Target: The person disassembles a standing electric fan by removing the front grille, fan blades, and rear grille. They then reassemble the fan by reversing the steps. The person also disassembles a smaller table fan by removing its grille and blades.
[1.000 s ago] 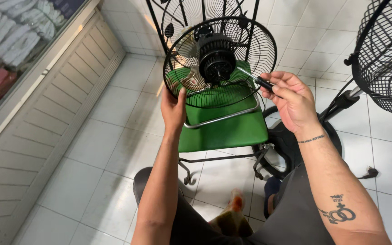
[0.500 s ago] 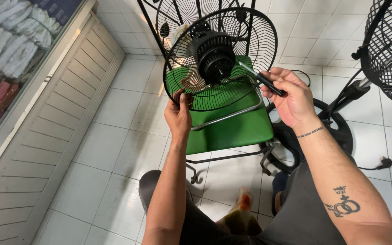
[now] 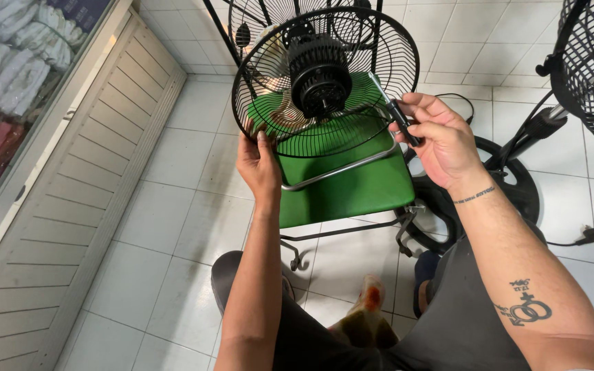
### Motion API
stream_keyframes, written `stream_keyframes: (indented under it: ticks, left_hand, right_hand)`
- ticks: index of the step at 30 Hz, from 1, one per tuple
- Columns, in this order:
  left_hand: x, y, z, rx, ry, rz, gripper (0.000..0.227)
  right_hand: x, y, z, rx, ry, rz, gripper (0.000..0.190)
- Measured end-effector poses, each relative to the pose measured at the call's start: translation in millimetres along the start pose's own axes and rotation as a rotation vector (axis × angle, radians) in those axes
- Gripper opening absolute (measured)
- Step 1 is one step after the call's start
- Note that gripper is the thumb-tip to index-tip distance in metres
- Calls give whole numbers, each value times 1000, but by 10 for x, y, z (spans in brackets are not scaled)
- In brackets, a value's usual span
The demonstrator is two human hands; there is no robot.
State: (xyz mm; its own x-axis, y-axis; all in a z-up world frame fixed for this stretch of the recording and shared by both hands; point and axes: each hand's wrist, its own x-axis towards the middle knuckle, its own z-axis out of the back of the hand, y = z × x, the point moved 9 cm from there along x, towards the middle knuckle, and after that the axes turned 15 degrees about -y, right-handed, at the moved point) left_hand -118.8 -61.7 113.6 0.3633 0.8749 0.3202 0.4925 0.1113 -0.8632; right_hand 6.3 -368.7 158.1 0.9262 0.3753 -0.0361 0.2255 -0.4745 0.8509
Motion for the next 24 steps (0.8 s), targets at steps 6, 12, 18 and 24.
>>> stream_keyframes:
  ticks: [6, 12, 18, 24]
  left_hand:
    - [-101, -380, 14, 227, -21, -349, 59]
    - [118, 192, -29, 12, 85, 100, 30]
    - [74, 216, -51, 86, 45, -20, 23]
    - [-43, -113, -138, 202, 7, -189, 20]
  right_hand:
    - [5, -78, -6, -8, -12, -29, 51]
    - [79, -12, 153, -143, -127, 272, 39]
    - [241, 64, 397, -678, -346, 586, 39]
    - [629, -256, 282, -744, -278, 537, 20]
